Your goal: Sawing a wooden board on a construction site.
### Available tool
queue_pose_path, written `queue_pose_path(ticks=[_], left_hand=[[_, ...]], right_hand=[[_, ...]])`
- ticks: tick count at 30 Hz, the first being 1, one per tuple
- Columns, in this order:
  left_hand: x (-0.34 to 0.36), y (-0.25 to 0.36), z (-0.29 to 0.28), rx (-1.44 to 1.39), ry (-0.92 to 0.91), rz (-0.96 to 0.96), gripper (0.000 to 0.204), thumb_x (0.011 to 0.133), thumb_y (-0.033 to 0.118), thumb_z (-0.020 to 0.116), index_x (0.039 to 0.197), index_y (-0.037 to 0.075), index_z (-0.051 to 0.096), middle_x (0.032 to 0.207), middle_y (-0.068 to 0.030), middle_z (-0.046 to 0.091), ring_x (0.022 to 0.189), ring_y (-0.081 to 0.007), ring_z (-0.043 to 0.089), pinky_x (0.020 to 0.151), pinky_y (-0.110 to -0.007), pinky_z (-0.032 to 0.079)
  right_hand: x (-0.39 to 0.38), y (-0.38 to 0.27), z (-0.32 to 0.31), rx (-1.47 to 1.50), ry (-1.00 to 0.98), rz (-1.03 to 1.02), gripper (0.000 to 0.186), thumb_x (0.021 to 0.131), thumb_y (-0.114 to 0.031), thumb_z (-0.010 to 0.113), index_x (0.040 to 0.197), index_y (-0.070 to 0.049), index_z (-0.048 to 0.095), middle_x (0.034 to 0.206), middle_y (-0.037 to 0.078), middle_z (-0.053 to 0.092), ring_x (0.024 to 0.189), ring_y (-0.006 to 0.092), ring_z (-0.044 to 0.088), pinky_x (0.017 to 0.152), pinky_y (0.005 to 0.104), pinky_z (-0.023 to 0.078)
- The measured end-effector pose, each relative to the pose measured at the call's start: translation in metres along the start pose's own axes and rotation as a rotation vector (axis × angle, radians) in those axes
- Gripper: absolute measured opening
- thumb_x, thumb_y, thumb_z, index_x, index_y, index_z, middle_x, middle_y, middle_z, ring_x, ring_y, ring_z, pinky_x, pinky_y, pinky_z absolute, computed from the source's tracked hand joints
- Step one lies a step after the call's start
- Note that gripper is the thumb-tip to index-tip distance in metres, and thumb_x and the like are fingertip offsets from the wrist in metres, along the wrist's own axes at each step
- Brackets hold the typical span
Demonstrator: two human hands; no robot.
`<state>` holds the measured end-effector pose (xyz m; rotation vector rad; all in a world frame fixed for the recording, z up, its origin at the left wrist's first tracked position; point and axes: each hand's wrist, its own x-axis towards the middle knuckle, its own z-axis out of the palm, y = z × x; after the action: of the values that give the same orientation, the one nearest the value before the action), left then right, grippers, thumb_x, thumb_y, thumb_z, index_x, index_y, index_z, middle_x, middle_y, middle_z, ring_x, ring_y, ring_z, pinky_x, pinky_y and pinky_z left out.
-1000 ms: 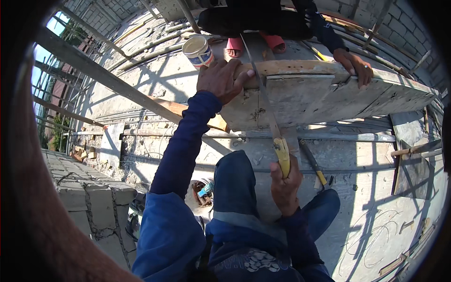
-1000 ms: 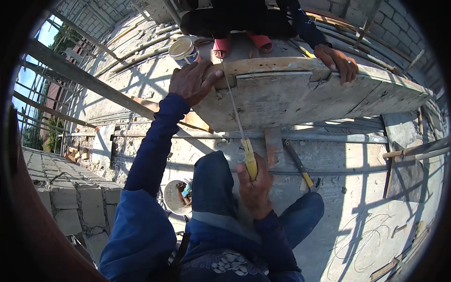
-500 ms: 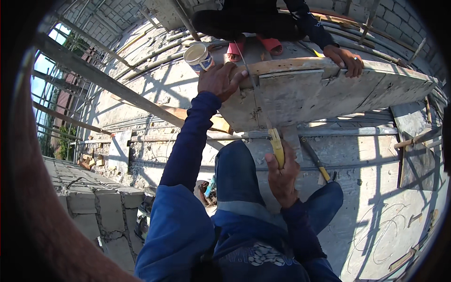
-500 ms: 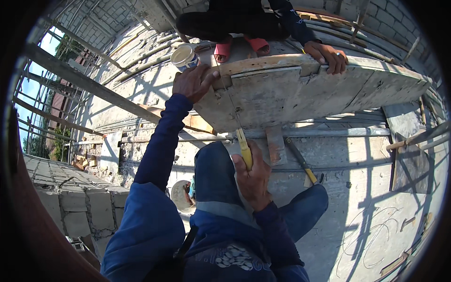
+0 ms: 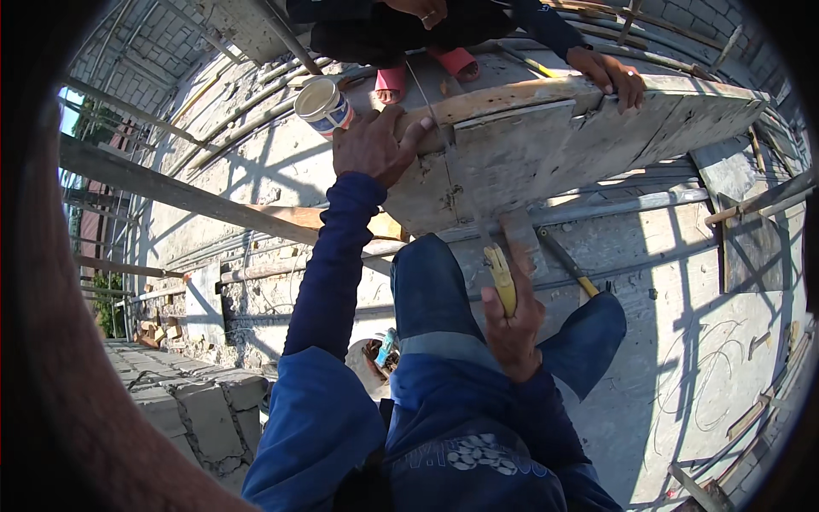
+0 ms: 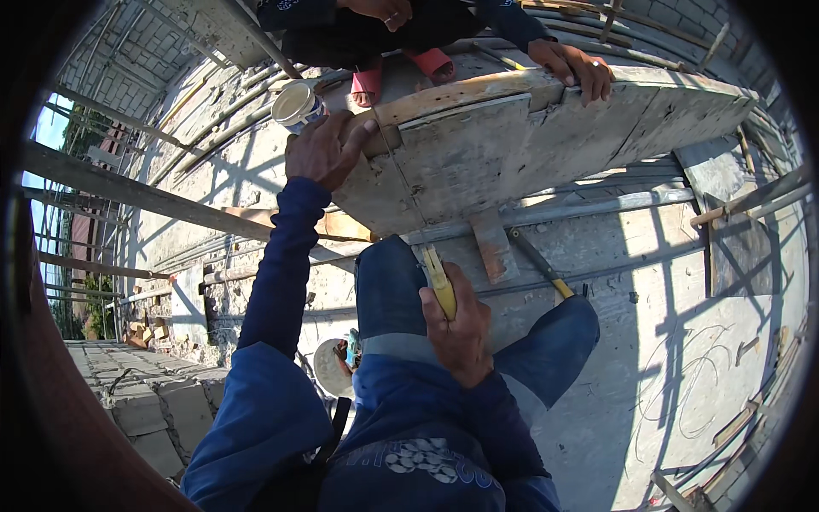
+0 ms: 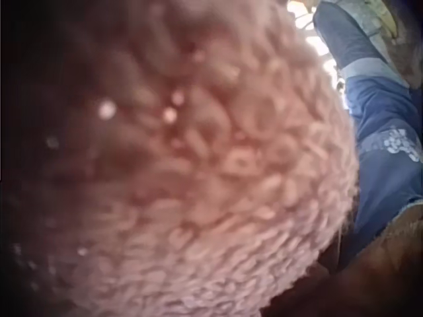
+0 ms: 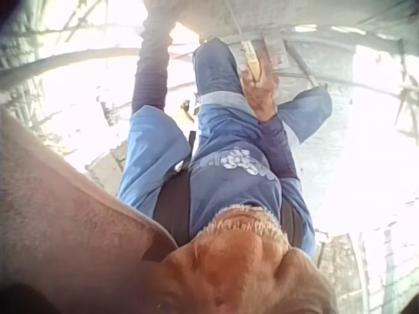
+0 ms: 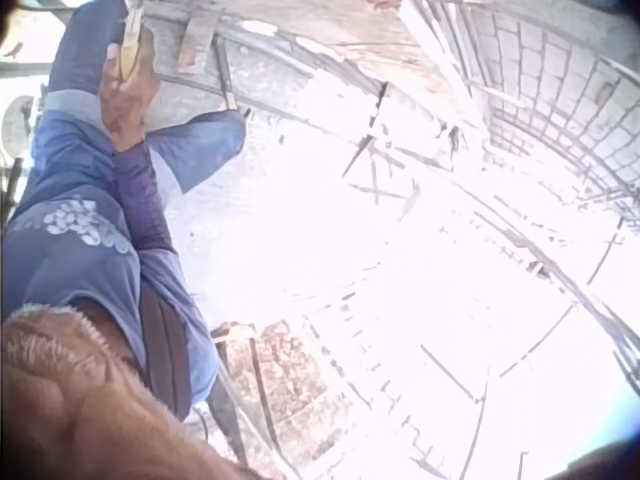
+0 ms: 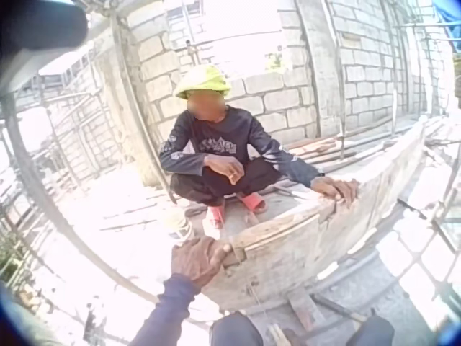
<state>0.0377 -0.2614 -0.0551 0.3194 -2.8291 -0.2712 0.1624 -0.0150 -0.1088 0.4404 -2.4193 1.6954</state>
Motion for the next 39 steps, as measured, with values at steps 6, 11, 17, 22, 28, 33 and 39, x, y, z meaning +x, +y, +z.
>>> queue_pose_path(ticks=[6,11,17,22,28,33,39], left_hand=[[0.001,-0.003,0.003,-0.011,0.009,0.008,0.062,0.087,0.063,0.044,0.111,0.01,0.061,0.104,-0.0165,0.065,0.102,-0.0338,0.06,0.09,-0.046,0.042],[0.004,-0.004,0.004,0.007,0.002,-0.017,0.063,0.087,0.063,0.043,0.116,0.01,0.06,0.107,-0.0159,0.065,0.104,-0.0338,0.06,0.093,-0.045,0.04],[0.005,-0.001,0.002,-0.025,-0.002,-0.023,0.064,0.087,0.064,0.042,0.117,0.01,0.059,0.108,-0.0176,0.065,0.105,-0.0345,0.06,0.095,-0.047,0.038],[0.006,-0.002,0.002,-0.017,-0.011,-0.048,0.066,0.085,0.064,0.045,0.12,0.011,0.059,0.11,-0.0131,0.064,0.107,-0.0309,0.058,0.094,-0.049,0.038],[0.005,-0.006,0.004,-0.045,-0.01,-0.048,0.069,0.084,0.067,0.043,0.121,0.01,0.059,0.108,-0.0155,0.064,0.104,-0.0316,0.059,0.093,-0.047,0.039],[0.0,-0.001,0.002,-0.049,0.0,-0.028,0.072,0.084,0.069,0.041,0.121,0.01,0.058,0.104,-0.0171,0.065,0.102,-0.0319,0.06,0.094,-0.049,0.037],[-0.004,0.003,-0.003,-0.007,0.035,0.0,0.066,0.087,0.065,0.041,0.114,0.009,0.061,0.105,-0.0188,0.065,0.101,-0.0347,0.06,0.088,-0.048,0.041]], right_hand=[[-0.025,-0.005,-0.01,0.027,-0.032,0.074,0.041,0.085,-0.017,0.066,0.119,0.002,0.052,0.081,0.019,0.065,0.069,0.0314,0.067,0.059,0.0357,0.052],[-0.034,0.002,-0.006,0.035,-0.001,0.103,0.04,0.085,-0.015,0.066,0.118,0.003,0.053,0.08,0.02,0.065,0.068,0.0328,0.067,0.058,0.0357,0.052],[-0.038,-0.006,-0.001,0.058,-0.023,0.1,0.04,0.083,-0.012,0.067,0.118,0.003,0.054,0.082,0.021,0.065,0.07,0.0343,0.067,0.059,0.0371,0.052],[-0.04,-0.001,0.001,0.052,-0.019,0.113,0.042,0.082,-0.012,0.067,0.119,0.005,0.054,0.083,0.024,0.065,0.071,0.0355,0.067,0.06,0.0372,0.053],[-0.04,0.001,-0.005,0.022,0.132,-0.058,0.041,0.084,-0.016,0.068,0.118,0.002,0.055,0.085,0.02,0.066,0.071,0.0296,0.069,0.058,0.0353,0.052],[0.012,0.001,0.018,0.043,0.108,0.007,0.04,0.085,-0.02,0.068,0.118,0.001,0.055,0.084,0.019,0.066,0.068,0.0271,0.068,0.057,0.0344,0.052],[0.019,-0.009,0.024,0.026,0.062,-0.027,0.04,0.085,-0.02,0.067,0.117,0.001,0.055,0.081,0.019,0.066,0.066,0.027,0.068,0.057,0.0343,0.052]])
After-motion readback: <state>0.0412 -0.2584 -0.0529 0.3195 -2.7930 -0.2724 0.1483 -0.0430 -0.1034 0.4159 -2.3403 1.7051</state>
